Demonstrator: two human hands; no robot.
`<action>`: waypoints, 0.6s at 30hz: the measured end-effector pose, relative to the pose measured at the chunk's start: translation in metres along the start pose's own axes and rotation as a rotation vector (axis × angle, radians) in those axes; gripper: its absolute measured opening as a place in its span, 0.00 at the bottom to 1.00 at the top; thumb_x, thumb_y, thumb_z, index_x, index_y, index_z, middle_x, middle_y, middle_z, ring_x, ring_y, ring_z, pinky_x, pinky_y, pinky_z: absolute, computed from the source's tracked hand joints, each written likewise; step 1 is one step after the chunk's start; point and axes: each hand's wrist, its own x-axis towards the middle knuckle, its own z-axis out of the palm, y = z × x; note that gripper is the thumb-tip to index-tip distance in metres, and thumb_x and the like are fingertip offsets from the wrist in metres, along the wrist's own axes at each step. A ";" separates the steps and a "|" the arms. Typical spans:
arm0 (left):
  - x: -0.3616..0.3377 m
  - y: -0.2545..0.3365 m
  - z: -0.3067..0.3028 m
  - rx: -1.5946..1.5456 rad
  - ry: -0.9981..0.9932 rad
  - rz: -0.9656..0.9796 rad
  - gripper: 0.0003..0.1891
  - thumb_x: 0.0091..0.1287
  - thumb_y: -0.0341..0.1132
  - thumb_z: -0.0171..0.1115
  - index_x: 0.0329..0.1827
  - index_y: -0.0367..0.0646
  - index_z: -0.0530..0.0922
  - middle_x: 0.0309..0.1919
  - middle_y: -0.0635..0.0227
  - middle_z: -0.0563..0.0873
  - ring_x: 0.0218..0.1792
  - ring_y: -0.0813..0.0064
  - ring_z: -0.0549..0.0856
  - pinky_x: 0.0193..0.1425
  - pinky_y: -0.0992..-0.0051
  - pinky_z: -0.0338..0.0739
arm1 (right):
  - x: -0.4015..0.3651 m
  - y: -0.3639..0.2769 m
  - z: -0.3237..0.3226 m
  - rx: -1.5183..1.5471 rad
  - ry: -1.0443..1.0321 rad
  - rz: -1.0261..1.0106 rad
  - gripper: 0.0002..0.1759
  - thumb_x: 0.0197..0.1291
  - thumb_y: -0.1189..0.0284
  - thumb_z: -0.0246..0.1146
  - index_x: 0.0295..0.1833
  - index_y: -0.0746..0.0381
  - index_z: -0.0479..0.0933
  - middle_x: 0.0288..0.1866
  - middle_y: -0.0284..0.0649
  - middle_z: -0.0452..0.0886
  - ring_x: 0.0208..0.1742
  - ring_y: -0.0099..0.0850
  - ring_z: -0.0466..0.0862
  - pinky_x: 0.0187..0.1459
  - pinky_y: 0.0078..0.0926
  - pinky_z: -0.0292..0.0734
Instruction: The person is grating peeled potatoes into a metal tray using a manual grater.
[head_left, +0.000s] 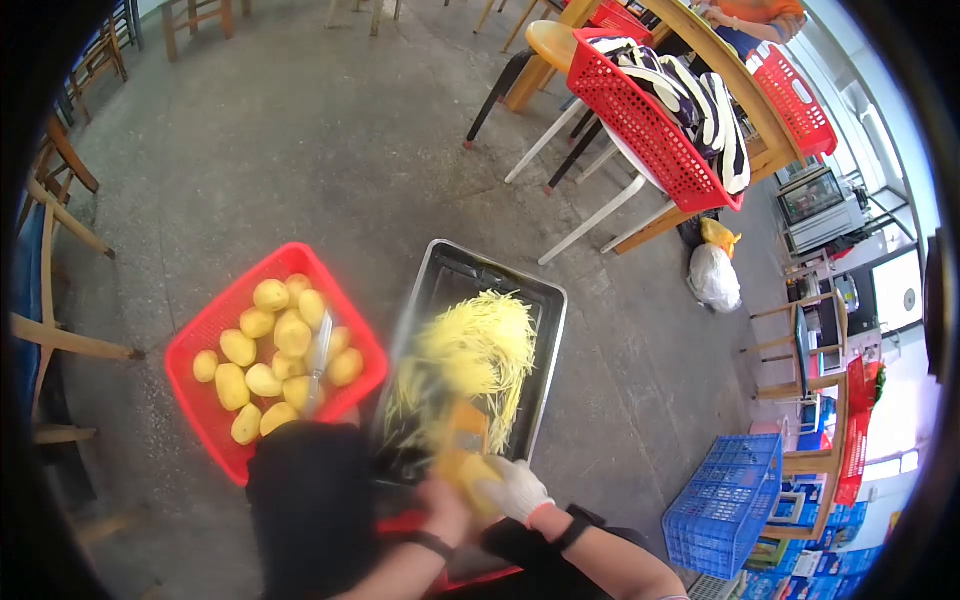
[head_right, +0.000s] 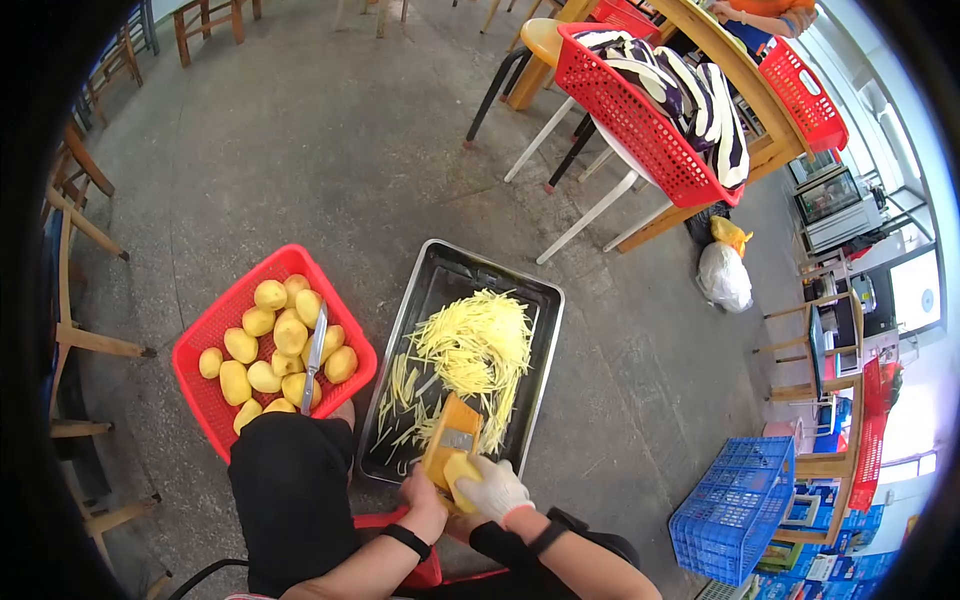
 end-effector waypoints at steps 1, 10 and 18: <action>-0.003 0.001 0.001 0.037 -0.005 0.037 0.16 0.61 0.39 0.57 0.39 0.30 0.77 0.38 0.57 0.84 0.35 0.63 0.85 0.39 0.65 0.80 | -0.005 0.000 -0.001 0.001 -0.041 0.005 0.36 0.51 0.49 0.60 0.65 0.52 0.69 0.53 0.67 0.73 0.52 0.56 0.78 0.55 0.41 0.74; 0.047 -0.028 -0.012 0.175 0.081 0.062 0.16 0.61 0.37 0.56 0.41 0.30 0.78 0.38 0.56 0.84 0.35 0.62 0.85 0.38 0.64 0.80 | 0.156 0.010 0.036 0.125 0.256 0.182 0.28 0.51 0.54 0.57 0.56 0.55 0.76 0.48 0.63 0.78 0.49 0.56 0.80 0.52 0.46 0.76; 0.026 -0.019 -0.010 0.057 0.019 -0.008 0.16 0.61 0.37 0.54 0.41 0.31 0.78 0.38 0.56 0.84 0.35 0.62 0.85 0.40 0.64 0.79 | 0.021 0.008 0.009 0.054 0.009 -0.120 0.32 0.54 0.50 0.56 0.63 0.53 0.71 0.51 0.66 0.74 0.49 0.56 0.79 0.55 0.43 0.74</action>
